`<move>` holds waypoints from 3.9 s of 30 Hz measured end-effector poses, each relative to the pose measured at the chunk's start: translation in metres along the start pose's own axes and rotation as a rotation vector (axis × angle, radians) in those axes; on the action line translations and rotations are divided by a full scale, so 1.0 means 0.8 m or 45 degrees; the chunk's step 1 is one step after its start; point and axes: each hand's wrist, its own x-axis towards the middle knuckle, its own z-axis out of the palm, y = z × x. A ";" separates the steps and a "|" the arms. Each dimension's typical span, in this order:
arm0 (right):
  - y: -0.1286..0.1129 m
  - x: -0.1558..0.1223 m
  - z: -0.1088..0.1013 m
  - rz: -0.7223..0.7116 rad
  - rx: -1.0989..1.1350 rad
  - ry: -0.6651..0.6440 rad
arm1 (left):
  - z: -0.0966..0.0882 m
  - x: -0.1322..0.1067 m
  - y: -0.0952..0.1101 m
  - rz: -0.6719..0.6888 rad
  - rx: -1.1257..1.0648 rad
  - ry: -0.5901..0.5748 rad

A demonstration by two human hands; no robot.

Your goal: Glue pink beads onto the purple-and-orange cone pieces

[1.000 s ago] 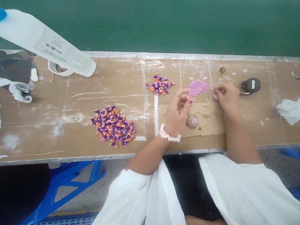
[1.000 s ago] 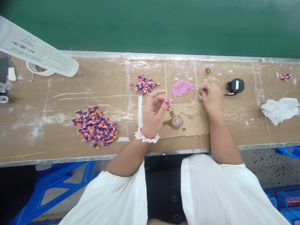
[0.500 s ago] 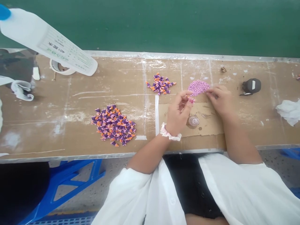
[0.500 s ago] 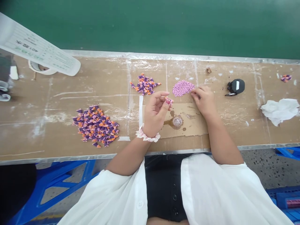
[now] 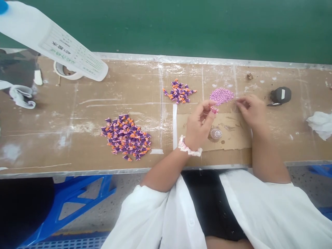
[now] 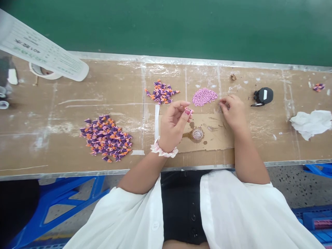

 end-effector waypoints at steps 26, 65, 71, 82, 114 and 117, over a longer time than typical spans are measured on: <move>-0.089 -0.037 -0.028 -0.572 0.598 -0.023 | 0.007 -0.005 0.005 -0.248 0.104 -0.279; -0.104 -0.049 -0.036 -0.579 0.751 0.075 | 0.008 -0.004 -0.001 0.606 0.480 -0.322; -0.101 -0.048 -0.040 -0.496 0.907 -0.047 | 0.007 -0.002 0.000 0.534 0.365 -0.348; -0.094 -0.044 -0.062 -0.830 0.048 -0.468 | 0.009 0.004 -0.002 -0.076 0.119 -0.088; -0.104 -0.050 -0.048 -0.680 0.332 0.119 | 0.008 0.005 0.015 -0.884 -0.837 -0.394; -0.105 -0.050 -0.046 -0.742 0.354 0.146 | 0.008 0.004 0.018 -0.907 -0.865 -0.411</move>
